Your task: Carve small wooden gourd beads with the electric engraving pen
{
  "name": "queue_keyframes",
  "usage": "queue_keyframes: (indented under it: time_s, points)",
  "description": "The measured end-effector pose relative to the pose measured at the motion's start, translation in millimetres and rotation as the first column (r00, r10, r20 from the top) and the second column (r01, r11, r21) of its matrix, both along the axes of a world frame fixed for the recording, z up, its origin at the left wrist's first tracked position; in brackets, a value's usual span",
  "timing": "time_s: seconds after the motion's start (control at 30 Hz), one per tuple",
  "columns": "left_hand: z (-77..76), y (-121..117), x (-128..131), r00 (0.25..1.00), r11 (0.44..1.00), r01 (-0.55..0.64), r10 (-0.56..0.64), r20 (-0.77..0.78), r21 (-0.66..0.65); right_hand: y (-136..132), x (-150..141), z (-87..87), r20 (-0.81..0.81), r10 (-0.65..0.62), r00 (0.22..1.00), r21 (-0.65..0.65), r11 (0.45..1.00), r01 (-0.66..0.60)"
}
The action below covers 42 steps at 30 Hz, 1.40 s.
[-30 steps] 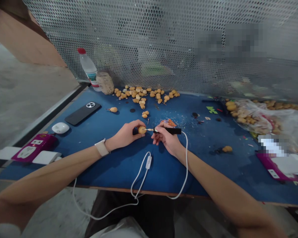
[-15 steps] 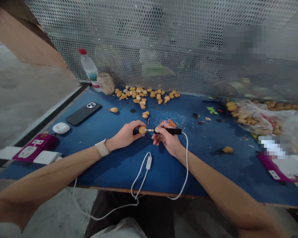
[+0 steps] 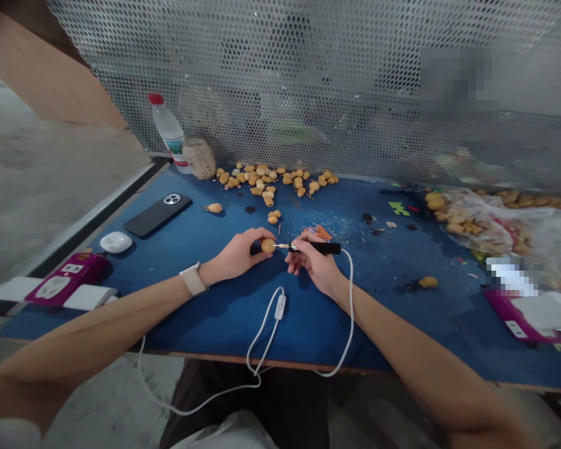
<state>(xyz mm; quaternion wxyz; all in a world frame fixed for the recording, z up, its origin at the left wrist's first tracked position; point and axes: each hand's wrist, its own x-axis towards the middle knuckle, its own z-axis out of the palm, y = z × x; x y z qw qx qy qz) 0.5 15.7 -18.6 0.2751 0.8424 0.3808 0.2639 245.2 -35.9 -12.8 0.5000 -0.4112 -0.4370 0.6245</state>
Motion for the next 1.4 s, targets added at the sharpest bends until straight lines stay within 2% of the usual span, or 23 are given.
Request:
queue_keyframes:
  time_s: [0.8,1.4]
  points:
    - [0.5,-0.6,0.4,1.000,1.000,-0.013,0.013,-0.012,-0.003,1.6,1.7,-5.1,0.011,0.007,1.000,0.012,1.000,-0.007]
    - [1.7,-1.5,0.5,1.000,1.000,-0.010,0.010,-0.028,0.010,0.3,-0.1,0.7,0.014,-0.004,1.000,-0.005,1.000,0.004]
